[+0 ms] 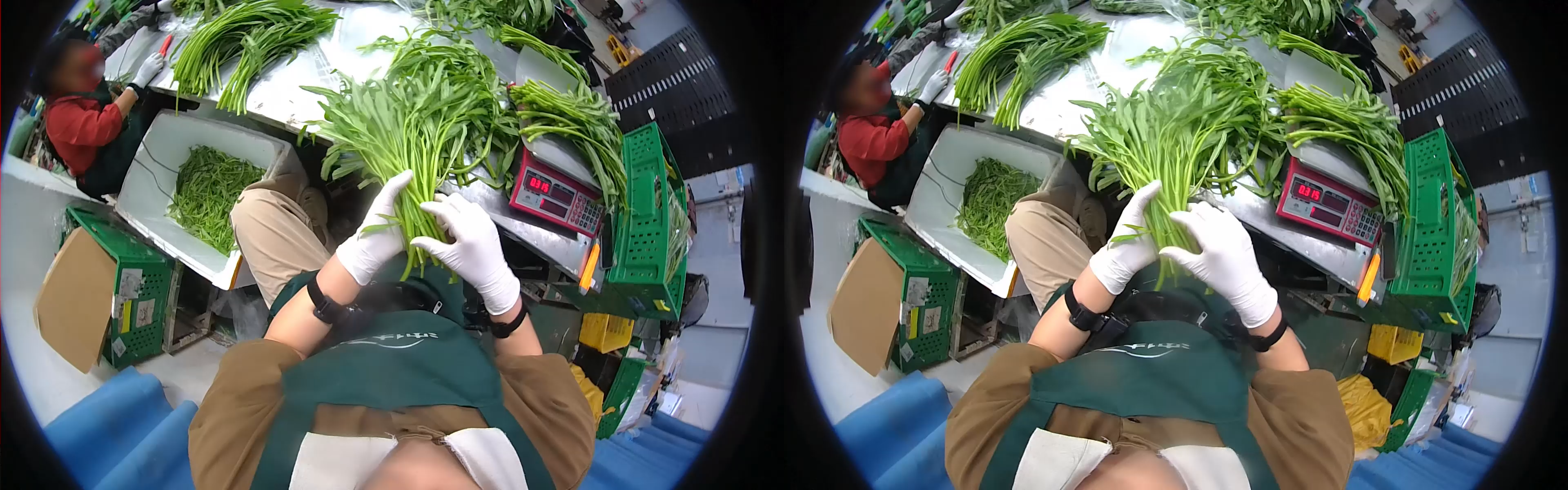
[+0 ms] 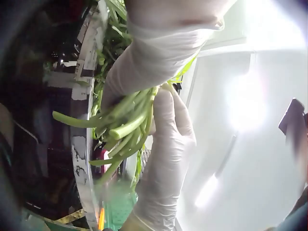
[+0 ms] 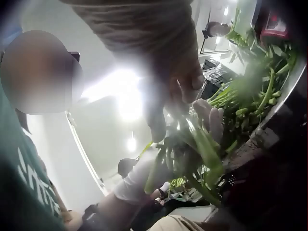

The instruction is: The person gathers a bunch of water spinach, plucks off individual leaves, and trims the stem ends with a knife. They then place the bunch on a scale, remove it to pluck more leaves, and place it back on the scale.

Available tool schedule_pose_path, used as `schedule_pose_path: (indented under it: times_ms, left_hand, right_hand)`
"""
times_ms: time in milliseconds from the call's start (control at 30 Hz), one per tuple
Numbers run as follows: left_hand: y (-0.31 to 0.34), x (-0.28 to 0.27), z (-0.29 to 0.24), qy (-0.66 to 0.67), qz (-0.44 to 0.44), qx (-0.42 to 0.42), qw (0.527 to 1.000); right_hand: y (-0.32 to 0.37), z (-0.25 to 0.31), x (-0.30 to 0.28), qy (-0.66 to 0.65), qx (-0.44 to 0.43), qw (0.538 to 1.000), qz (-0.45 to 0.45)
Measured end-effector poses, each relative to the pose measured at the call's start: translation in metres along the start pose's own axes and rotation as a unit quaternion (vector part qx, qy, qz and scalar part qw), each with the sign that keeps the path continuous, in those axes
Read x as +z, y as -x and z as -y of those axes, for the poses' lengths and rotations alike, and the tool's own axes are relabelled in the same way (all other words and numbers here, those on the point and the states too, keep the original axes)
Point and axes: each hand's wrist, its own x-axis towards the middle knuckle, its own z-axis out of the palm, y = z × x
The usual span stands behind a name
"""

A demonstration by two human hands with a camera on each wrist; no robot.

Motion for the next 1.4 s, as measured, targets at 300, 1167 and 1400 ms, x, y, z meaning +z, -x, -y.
schedule_pose_path:
  times_ms: [300, 1167, 1400]
  left_hand:
    - [-0.003, 0.006, 0.018, -0.214, -0.07, 0.051, 0.973]
    - [-0.005, -0.007, 0.001, -0.091, -0.053, 0.008, 0.994]
    - [-0.002, -0.007, 0.013, -0.254, -0.04, 0.083, 0.963]
  right_hand:
    - [0.01, 0.005, 0.033, 0.063, -0.024, 0.994, -0.088]
    - [0.035, -0.013, -0.027, -0.549, 0.172, 0.812, -0.099]
    - [-0.019, 0.013, -0.033, 0.002, 0.098, 0.936, -0.338]
